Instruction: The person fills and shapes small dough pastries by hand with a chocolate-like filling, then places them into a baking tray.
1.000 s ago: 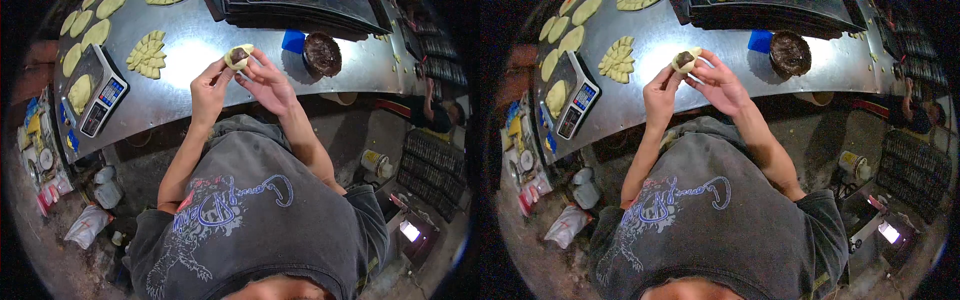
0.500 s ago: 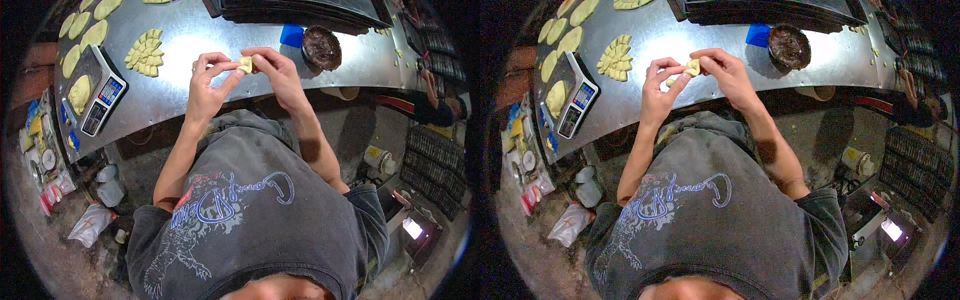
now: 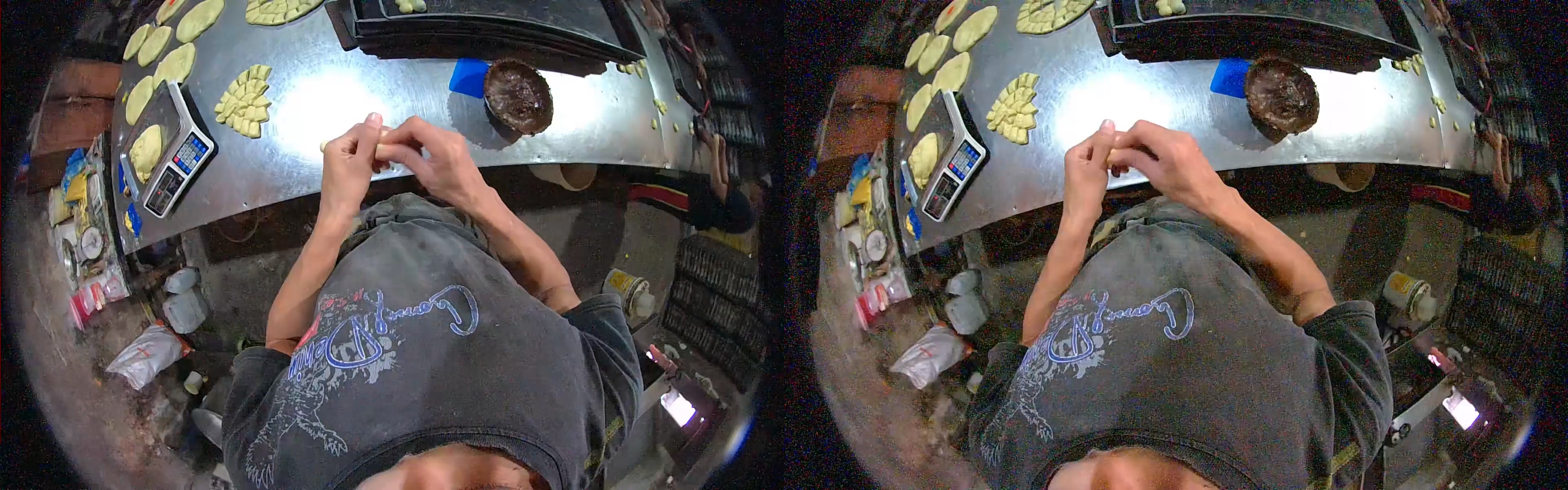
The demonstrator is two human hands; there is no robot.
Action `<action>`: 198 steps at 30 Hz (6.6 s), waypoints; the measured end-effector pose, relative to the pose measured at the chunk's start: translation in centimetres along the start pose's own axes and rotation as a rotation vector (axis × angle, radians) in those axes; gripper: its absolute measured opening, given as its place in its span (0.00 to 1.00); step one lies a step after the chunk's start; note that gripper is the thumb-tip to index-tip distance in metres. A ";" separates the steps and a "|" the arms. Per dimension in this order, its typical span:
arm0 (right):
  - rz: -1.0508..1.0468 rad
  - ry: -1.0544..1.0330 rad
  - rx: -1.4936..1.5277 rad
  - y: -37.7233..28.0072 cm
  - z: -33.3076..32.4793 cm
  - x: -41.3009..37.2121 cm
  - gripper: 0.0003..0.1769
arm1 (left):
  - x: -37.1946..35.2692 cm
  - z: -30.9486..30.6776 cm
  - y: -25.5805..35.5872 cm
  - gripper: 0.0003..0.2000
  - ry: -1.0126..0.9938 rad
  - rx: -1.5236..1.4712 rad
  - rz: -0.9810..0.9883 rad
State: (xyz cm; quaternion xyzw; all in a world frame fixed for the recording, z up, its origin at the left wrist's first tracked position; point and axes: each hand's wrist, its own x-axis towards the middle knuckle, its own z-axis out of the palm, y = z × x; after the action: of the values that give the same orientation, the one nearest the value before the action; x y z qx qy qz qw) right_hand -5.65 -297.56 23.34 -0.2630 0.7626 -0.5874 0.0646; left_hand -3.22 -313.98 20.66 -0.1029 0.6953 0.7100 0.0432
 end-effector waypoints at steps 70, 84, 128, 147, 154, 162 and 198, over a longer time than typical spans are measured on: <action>0.404 -0.181 -0.497 24.6 29.3 27.7 0.33 | -8.3 -33.3 -7.9 0.22 0.576 -0.296 -0.197; 0.563 0.212 -0.190 24.6 18.2 21.4 0.22 | -4.4 -32.5 -7.2 0.23 0.351 -0.290 -0.239; 0.929 0.257 0.088 21.9 -16.2 3.4 0.31 | 0.8 -2.1 -4.8 0.18 -0.083 0.172 -0.022; 0.231 0.019 0.451 1.6 13.4 9.6 0.16 | 1.2 -14.4 -1.2 0.17 0.262 -0.122 0.220; 0.406 -0.053 0.575 1.5 11.6 9.9 0.13 | 2.2 -17.6 -1.6 0.10 0.098 0.357 0.596; -0.007 0.151 -0.081 -2.3 10.2 6.4 0.08 | 3.9 -12.7 -0.9 0.10 0.089 0.395 0.781; 0.371 0.028 0.597 6.0 -1.1 1.9 0.10 | -1.8 5.3 -1.4 0.28 0.171 -0.143 0.127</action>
State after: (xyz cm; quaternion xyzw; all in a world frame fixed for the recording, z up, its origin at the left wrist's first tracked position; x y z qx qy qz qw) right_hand -9.66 -296.44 18.52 -0.0811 0.5930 -0.7662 0.2337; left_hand -1.59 -308.52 19.73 -0.1215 0.6493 0.7476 -0.0687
